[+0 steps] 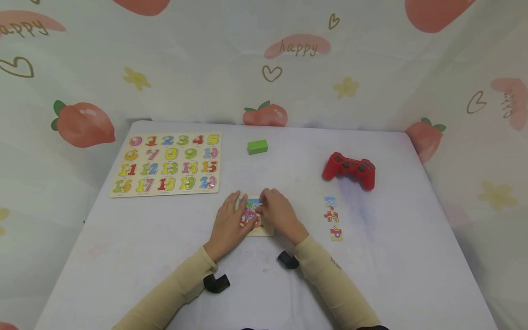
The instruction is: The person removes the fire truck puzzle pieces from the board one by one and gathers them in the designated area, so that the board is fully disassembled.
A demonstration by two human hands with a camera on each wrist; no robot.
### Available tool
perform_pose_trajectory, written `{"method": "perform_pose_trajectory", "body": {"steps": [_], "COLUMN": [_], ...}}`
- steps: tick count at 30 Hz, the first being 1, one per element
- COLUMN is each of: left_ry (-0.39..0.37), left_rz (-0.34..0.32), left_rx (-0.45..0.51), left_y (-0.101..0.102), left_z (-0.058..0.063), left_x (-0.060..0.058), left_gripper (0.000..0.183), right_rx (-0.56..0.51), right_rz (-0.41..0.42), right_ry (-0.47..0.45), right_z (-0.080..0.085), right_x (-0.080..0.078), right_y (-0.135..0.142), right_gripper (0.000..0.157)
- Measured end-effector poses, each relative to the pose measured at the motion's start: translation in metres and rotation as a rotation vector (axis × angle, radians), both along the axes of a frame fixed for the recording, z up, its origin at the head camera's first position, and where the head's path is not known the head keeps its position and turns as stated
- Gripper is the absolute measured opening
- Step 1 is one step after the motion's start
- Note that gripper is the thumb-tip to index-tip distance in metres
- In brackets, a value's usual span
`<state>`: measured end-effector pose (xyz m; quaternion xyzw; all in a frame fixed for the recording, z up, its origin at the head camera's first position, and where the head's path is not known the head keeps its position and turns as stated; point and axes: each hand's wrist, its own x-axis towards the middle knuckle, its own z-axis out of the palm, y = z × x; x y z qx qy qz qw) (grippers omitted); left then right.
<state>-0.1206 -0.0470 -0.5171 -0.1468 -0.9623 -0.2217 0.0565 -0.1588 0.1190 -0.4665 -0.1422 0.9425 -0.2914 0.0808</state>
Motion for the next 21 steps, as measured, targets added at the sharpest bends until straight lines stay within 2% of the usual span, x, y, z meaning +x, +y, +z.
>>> {"method": "perform_pose_trajectory", "body": {"steps": [7, 13, 17, 21], "left_ry": [-0.012, 0.000, -0.004, -0.003], "left_rz": [0.006, 0.009, 0.013, 0.012], "left_rx": [-0.008, 0.001, 0.013, 0.018], "left_y": [0.000, 0.000, 0.000, 0.000], "left_z": [0.000, 0.000, -0.001, -0.003], "left_x": [-0.001, -0.001, -0.001, -0.002], "left_gripper": [0.070, 0.071, 0.070, 0.071], "right_rx": [-0.076, -0.126, -0.159, -0.167], "right_rz": [-0.028, -0.017, -0.045, -0.084], "right_ry": [-0.006, -0.020, -0.087, -0.129], "right_z": [-0.001, -0.001, 0.005, 0.013], "right_x": [-0.005, -0.010, -0.014, -0.018], "right_y": [0.000, 0.007, 0.020, 0.045], "right_gripper": [0.012, 0.013, 0.014, 0.015]}}
